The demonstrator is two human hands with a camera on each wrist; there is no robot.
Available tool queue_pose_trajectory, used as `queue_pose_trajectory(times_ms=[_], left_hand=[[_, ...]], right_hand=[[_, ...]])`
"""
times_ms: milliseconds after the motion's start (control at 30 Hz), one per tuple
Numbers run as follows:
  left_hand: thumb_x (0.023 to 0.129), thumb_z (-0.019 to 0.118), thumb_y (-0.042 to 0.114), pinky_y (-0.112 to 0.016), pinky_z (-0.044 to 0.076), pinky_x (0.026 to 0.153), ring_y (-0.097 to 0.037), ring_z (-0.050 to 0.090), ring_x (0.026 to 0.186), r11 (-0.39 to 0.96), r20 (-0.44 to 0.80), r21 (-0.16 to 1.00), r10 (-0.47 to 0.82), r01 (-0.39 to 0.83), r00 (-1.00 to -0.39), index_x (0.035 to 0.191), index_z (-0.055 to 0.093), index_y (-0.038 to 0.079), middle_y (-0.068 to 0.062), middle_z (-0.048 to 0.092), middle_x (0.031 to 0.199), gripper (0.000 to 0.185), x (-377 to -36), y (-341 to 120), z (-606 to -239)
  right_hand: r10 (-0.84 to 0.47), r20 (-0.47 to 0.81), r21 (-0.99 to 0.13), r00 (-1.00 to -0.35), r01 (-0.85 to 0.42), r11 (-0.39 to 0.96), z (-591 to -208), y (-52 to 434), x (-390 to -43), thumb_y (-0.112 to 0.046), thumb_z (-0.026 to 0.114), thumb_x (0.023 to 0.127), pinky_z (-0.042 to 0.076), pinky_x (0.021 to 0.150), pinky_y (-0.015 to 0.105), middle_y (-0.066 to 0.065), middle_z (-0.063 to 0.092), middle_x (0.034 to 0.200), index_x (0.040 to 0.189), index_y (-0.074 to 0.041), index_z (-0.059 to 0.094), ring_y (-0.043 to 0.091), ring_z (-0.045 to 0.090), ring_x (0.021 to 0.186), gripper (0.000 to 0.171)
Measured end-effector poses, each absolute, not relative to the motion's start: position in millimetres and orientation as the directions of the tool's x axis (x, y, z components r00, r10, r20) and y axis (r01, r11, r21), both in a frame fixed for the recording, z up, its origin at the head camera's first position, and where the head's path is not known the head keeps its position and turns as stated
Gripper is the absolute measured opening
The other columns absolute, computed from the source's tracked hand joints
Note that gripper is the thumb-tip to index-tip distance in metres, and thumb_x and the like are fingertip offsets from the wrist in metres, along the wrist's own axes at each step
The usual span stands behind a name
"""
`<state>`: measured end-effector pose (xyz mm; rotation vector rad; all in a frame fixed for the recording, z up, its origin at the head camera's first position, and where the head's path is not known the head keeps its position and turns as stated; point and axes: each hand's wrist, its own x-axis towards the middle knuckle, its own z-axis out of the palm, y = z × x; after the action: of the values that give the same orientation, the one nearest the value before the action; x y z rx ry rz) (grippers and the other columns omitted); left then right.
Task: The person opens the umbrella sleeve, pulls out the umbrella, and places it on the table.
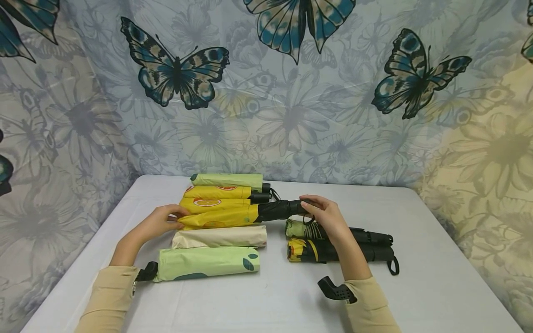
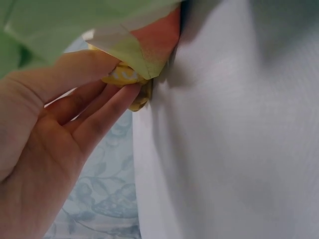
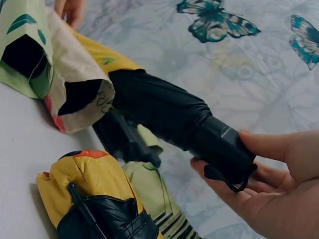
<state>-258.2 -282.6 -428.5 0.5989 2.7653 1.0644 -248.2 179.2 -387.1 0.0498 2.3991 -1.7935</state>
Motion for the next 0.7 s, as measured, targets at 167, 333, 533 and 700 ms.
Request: queue_pose_trajectory(times_ms=[167, 333, 533, 700], left_hand=[[0.086, 0.070, 0.001, -0.042, 0.057, 0.091, -0.034, 0.062, 0.108, 0.686, 0.026, 0.652, 0.404, 0.322, -0.914, 0.116, 0.066, 0.001, -0.017, 0.066, 0.115, 0.030, -258.5, -281.5, -428.3], [0.087, 0.070, 0.002, -0.045, 0.056, 0.092, -0.034, 0.062, 0.107, 0.690, 0.019, 0.650, 0.404, 0.319, -0.914, 0.116, 0.066, 0.002, -0.017, 0.066, 0.114, 0.030, -258.9, -279.8, -427.5], [0.087, 0.068, -0.001, -0.044, 0.056, 0.090, -0.033, 0.063, 0.105, 0.702, 0.020, 0.638, 0.395, 0.316, -0.918, 0.112, 0.067, 0.002, -0.015, 0.067, 0.111, 0.025, -258.0, -279.9, -427.0], [0.087, 0.068, -0.001, -0.044, 0.056, 0.090, -0.033, 0.063, 0.105, 0.704, 0.017, 0.639, 0.392, 0.311, -0.920, 0.111, 0.067, 0.003, -0.016, 0.067, 0.112, 0.024, -257.4, -281.6, -427.3]], right_hand=[[-0.054, -0.139, -0.952, -0.989, 0.118, 0.282, -388.1, 181.5, -248.8, -0.038, 0.063, 0.095, 0.039, 0.111, 0.051, 0.013, 0.060, 0.135, 0.136, -0.014, 0.057, 0.013, 0.065, 0.100, 0.049], [-0.070, -0.135, -0.958, -0.988, 0.112, 0.265, -388.4, 184.3, -248.9, -0.037, 0.062, 0.096, 0.032, 0.116, 0.056, 0.013, 0.057, 0.139, 0.138, -0.013, 0.055, 0.013, 0.065, 0.101, 0.049], [-0.048, -0.139, -0.959, -0.989, 0.123, 0.256, -388.2, 187.9, -249.9, -0.036, 0.061, 0.097, 0.040, 0.111, 0.051, 0.015, 0.059, 0.134, 0.137, -0.011, 0.055, 0.010, 0.066, 0.092, 0.048], [-0.045, -0.139, -0.961, -0.989, 0.124, 0.245, -388.1, 193.1, -249.8, -0.034, 0.059, 0.098, 0.045, 0.106, 0.044, 0.014, 0.059, 0.133, 0.138, -0.010, 0.053, 0.010, 0.066, 0.090, 0.048]])
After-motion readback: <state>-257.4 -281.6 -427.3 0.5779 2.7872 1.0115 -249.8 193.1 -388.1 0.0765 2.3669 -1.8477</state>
